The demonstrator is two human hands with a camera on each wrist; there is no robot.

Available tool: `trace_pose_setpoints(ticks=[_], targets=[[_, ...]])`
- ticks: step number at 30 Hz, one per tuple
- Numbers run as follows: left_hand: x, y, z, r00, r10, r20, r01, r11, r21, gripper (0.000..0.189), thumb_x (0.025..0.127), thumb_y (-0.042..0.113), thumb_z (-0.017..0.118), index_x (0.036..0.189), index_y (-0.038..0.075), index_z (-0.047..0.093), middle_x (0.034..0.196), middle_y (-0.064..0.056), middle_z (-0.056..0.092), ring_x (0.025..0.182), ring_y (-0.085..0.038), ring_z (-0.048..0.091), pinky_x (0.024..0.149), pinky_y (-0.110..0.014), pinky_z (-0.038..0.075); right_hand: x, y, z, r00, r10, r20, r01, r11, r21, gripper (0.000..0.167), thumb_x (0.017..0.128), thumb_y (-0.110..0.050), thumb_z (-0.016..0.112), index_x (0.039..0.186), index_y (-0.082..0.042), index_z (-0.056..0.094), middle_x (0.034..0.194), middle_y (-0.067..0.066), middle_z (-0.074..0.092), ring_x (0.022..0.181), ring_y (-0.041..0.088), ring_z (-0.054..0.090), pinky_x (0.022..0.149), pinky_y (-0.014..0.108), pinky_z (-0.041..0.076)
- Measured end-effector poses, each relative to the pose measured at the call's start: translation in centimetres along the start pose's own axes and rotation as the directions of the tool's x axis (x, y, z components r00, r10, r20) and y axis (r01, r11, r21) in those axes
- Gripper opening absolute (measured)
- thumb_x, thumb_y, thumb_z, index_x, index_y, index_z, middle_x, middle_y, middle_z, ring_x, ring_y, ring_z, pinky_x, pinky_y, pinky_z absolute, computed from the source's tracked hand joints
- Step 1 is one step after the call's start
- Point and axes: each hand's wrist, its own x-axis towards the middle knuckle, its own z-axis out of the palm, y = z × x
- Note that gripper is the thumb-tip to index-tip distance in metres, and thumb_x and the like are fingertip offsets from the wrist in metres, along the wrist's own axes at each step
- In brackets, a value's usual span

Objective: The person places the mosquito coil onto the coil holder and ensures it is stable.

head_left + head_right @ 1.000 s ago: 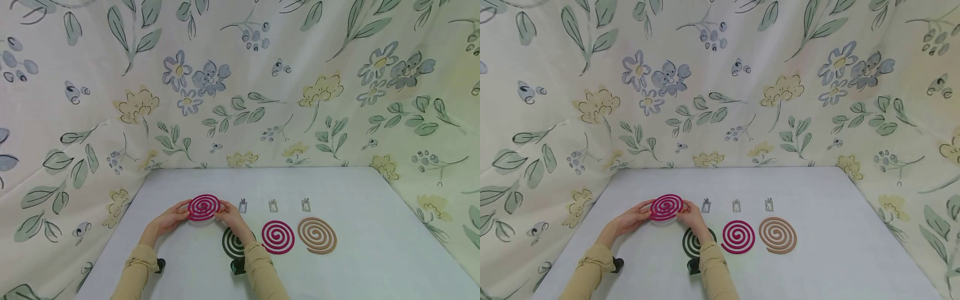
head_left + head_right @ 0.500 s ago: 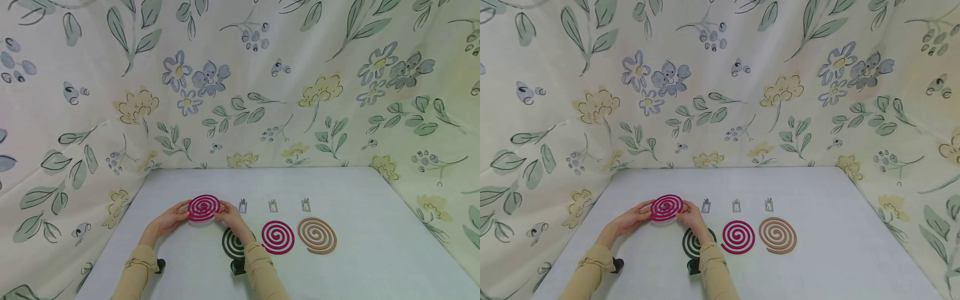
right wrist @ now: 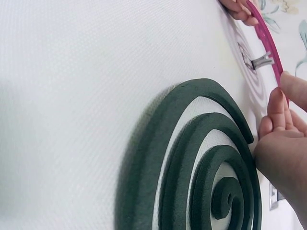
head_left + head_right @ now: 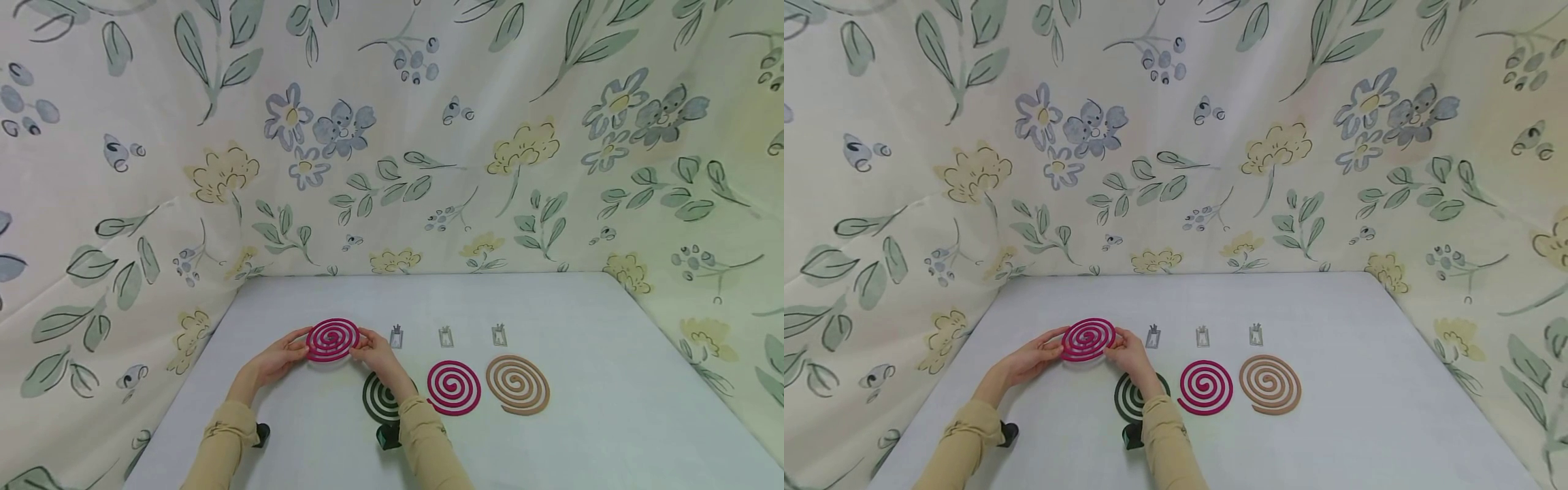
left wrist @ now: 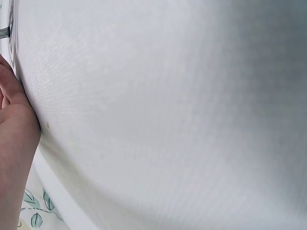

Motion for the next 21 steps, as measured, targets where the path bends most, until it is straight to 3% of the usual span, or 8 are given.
trace_pose_setpoints(ticks=[10,21], targets=[[-0.13,0.21,0.23,1.000,0.004,-0.004,-0.004,1.000,0.021,0.067,0.097,0.017,0.052,0.152,0.006,0.013,0.115,0.010,0.060,0.103,0.003,0.054,0.088,-0.012,0.042,0.29,0.36,-0.01,1.000,-0.012,0.007,0.012,1.000,-0.002,0.057,0.088,0.001,0.060,0.140,0.008,0.035,0.087,0.002,0.047,0.072,0.010,0.044,0.067,0.025,0.038],[0.07,0.04,0.21,1.000,-0.005,-0.003,0.005,1.000,-0.002,0.067,0.097,0.015,0.052,0.151,0.006,0.014,0.105,0.014,0.062,0.101,0.003,0.054,0.087,-0.012,0.043,0.09,0.23,-0.18,1.000,0.002,0.014,-0.002,1.000,0.002,0.059,0.088,-0.002,0.062,0.141,0.004,0.037,0.086,0.000,0.049,0.073,0.010,0.046,0.067,0.024,0.040]])
